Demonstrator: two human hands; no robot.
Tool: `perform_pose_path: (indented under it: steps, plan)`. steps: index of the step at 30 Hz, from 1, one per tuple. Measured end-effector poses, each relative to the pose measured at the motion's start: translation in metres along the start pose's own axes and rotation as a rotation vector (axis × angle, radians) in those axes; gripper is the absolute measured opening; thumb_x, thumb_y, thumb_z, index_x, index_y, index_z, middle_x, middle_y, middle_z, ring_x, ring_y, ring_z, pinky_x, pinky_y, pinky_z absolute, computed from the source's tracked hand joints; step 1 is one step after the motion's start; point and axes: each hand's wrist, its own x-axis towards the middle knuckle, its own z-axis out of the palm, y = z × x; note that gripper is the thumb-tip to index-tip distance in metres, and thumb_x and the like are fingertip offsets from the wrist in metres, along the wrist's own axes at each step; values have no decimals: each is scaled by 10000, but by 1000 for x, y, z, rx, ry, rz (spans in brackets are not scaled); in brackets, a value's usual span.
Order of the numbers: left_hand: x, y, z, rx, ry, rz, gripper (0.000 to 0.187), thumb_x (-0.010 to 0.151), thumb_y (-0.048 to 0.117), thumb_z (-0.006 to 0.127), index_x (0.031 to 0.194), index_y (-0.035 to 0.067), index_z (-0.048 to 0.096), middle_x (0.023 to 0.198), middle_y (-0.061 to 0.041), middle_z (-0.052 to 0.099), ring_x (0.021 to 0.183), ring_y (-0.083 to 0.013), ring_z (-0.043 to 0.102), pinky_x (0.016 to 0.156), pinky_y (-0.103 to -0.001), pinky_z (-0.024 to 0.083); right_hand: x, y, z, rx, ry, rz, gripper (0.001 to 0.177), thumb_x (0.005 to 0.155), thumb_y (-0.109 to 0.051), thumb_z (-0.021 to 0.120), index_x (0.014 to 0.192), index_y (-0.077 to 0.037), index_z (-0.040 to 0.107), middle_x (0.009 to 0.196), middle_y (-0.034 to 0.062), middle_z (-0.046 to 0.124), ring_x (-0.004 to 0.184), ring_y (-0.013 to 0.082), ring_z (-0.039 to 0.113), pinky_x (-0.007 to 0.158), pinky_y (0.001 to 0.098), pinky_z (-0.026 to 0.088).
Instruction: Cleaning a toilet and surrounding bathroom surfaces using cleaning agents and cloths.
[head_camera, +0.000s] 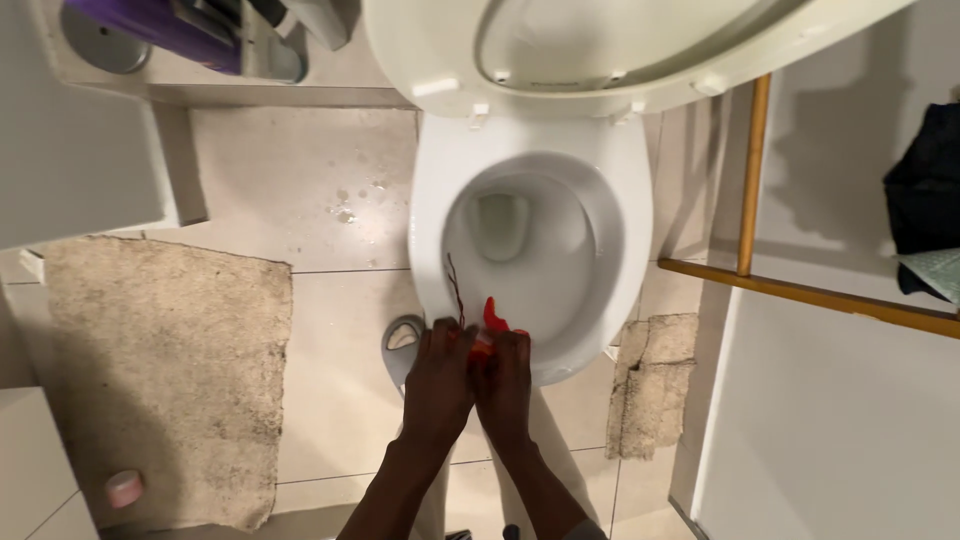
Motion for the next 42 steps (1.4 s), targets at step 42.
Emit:
perform_pose_path:
  steps: [42]
  plan:
    - [44,113,64,-74,-45,-53,524,850,76,676,1358,77,552,1262,-136,558,1131,-336,568,927,-435,514,252,25,-180,-475,167,-702,437,823,87,683,1229,-65,741,1273,128,643,1160,310,625,988,371,553]
